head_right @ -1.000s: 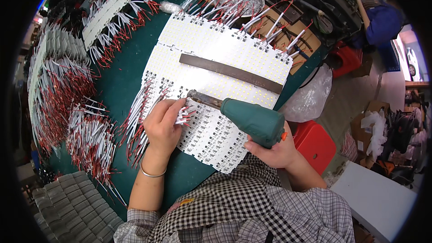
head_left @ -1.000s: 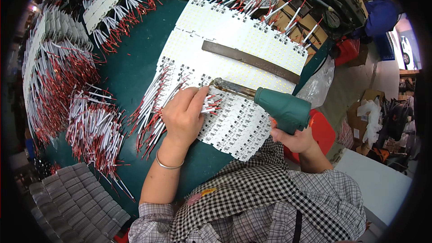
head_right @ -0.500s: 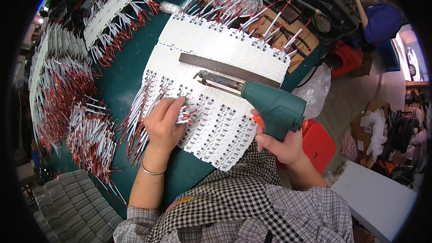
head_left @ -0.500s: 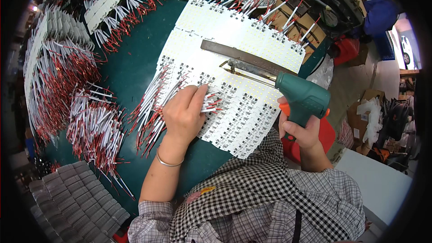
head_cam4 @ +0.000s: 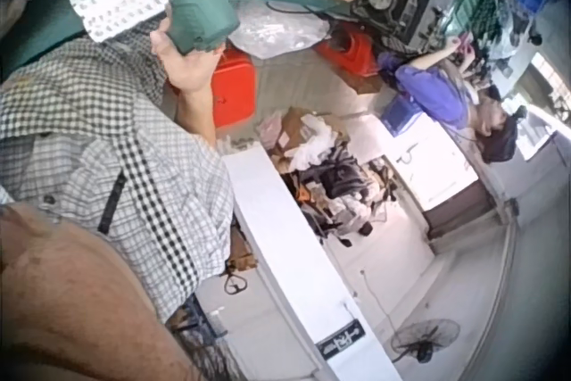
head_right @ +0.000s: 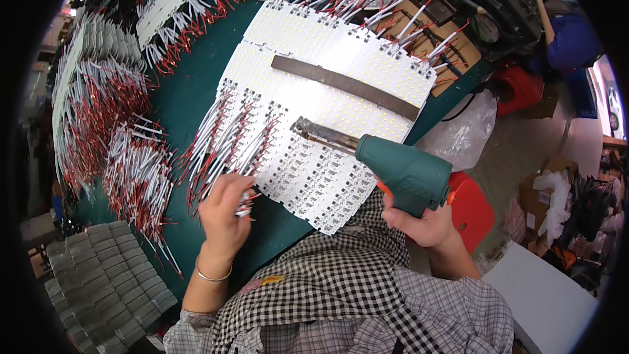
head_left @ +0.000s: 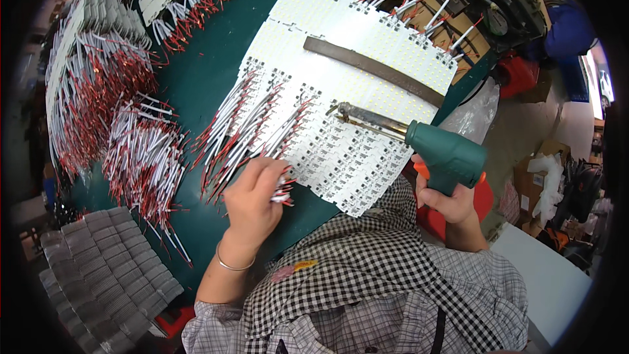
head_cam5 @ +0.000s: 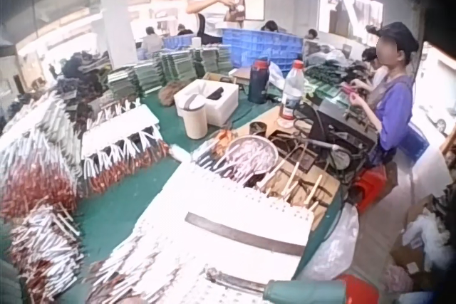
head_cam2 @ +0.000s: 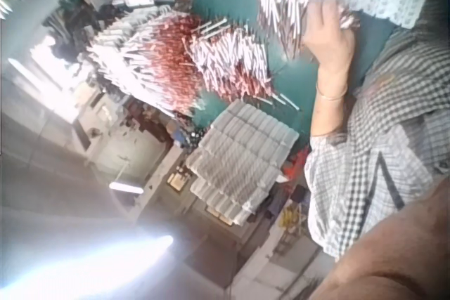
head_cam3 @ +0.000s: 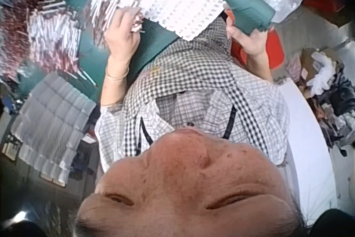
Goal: The person holds a heat tool in one hand and gathers wires on LED panels with the other hand, applying the heated tool to the wire ends.
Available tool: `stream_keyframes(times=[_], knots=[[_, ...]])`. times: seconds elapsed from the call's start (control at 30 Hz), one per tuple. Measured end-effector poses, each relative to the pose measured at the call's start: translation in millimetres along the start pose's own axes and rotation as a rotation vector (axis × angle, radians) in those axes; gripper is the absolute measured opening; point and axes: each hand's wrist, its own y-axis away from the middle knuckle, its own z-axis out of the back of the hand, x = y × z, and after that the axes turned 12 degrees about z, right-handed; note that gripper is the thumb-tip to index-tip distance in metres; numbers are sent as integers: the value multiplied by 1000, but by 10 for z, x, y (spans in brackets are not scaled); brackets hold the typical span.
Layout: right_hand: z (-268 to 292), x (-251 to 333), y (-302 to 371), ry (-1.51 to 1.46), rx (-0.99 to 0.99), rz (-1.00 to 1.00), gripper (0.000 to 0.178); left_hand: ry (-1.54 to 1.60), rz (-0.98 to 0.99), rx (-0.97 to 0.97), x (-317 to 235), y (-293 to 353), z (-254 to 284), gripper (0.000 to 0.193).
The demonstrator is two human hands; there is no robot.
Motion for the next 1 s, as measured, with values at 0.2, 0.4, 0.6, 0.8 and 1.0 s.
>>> stream_keyframes(times=[0.2,0.4,0.6,0.8,1.0], knots=[[22,-132,163,202,244,82,57,-51,80,0,168,364,-182,44],[-187,-44,139,189,154,-89,31,-38,9,-112,230,353,-209,43],[-307,-34,130,141,169,-118,28,-44,-84,-135,276,390,-204,42],[-298,-90,154,183,206,-144,27,-19,-31,-74,271,419,-244,49],[-299,-110,135,224,221,-88,24,-68,-13,-54,226,432,-224,48]])
